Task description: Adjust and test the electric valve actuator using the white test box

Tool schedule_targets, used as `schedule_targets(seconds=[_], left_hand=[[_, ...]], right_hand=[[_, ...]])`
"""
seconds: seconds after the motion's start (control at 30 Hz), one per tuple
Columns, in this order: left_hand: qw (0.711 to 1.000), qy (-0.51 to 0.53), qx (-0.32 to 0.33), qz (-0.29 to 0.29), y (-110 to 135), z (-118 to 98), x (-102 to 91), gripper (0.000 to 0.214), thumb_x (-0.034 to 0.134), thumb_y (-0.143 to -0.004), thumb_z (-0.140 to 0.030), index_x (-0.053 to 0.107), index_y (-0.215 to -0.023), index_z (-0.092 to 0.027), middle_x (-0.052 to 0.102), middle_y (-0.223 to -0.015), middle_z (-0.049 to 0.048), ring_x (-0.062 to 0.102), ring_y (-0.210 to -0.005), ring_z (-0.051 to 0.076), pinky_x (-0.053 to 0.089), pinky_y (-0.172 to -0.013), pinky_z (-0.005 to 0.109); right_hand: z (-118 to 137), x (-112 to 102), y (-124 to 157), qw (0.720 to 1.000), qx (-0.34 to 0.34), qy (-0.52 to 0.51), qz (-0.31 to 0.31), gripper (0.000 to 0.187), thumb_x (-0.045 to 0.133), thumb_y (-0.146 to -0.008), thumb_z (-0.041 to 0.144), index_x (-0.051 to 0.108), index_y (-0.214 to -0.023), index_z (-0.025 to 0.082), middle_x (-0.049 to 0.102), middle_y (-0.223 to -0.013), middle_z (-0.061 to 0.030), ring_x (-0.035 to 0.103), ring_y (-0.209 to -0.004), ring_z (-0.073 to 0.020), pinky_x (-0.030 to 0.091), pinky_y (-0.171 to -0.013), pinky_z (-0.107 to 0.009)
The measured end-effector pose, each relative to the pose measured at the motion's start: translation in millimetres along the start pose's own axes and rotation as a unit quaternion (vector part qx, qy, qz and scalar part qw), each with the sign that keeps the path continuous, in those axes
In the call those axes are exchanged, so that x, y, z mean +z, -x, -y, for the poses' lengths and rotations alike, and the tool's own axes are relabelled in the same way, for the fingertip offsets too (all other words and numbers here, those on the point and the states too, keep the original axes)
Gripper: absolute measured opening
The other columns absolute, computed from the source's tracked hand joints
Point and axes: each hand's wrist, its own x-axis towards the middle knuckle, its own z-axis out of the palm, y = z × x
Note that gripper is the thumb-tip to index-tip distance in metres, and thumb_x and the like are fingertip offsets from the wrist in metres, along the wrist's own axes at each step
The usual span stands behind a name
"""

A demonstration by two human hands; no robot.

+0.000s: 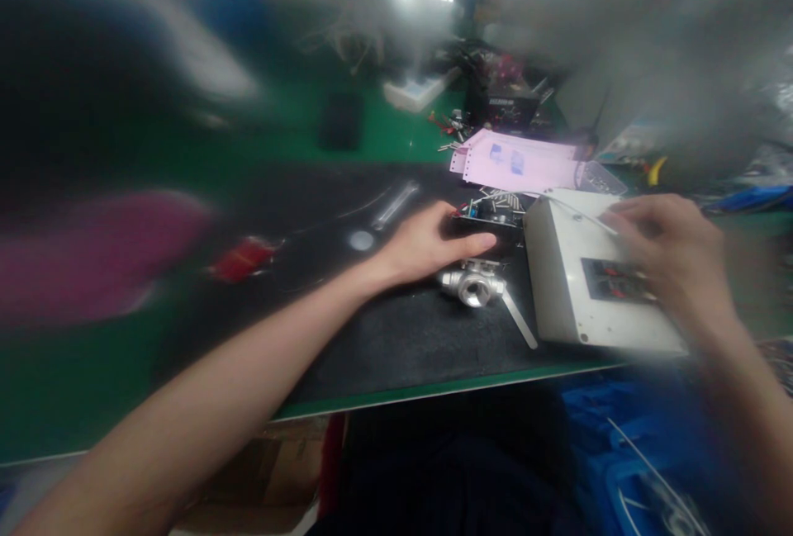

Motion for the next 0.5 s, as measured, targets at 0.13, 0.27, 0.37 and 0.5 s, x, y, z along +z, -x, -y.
schedule_targets(seconds=[0.13, 0.27, 0.37, 0.5], left_hand=[[1.000, 0.000, -0.003, -0.001, 0.1, -0.7, -0.2, 0.078, 0.076, -0.073, -0.081, 0.065, -0.126, -0.025, 0.070, -0.134, 0.0095, 0.067, -0.117, 0.031, 0.053, -0.098, 0.043], [1.000, -0.003, -0.004, 0.000, 0.1, -0.8, -0.6, 0.078, 0.076, -0.073, -0.081, 0.065, -0.126, -0.025, 0.070, -0.134, 0.0086, 0.067, -0.116, 0.031, 0.054, -0.097, 0.043], [1.000, -0.002, -0.002, 0.000, 0.3, -0.5, -0.6, 0.077, 0.076, -0.074, -0.081, 0.065, -0.125, -0.025, 0.070, -0.132, 0.0086, 0.068, -0.115, 0.030, 0.053, -0.097, 0.043], [1.000, 0.001, -0.004, 0.001, 0.1, 0.2, -0.5, 0.078, 0.076, -0.074, -0.081, 0.065, -0.125, -0.023, 0.070, -0.131, 0.0097, 0.068, -0.113, 0.030, 0.054, -0.095, 0.042]], right_hand=[[-1.1, 0.3, -0.9, 1.000, 0.002, 0.002, -0.002, 0.017, 0.069, -0.096, 0.043, 0.071, -0.099, 0.027, 0.071, -0.108, 0.0030, 0.063, -0.102, -0.0200, 0.043, -0.086, -0.033], [0.2, -1.0, -0.5, 1.000, 0.001, -0.004, -0.001, 0.016, 0.069, -0.096, 0.043, 0.071, -0.100, 0.027, 0.071, -0.109, 0.0032, 0.063, -0.103, -0.0191, 0.043, -0.085, -0.032], [0.3, -1.0, -0.1, 1.000, 0.000, -0.006, -0.001, 0.016, 0.069, -0.096, 0.042, 0.071, -0.100, 0.026, 0.070, -0.109, 0.0029, 0.062, -0.102, -0.0186, 0.043, -0.085, -0.031], [-1.5, 0.2, -0.6, 1.000, 0.001, -0.007, -0.006, 0.016, 0.070, -0.095, 0.042, 0.071, -0.100, 0.026, 0.070, -0.109, 0.0026, 0.062, -0.102, -0.0180, 0.043, -0.087, -0.031]])
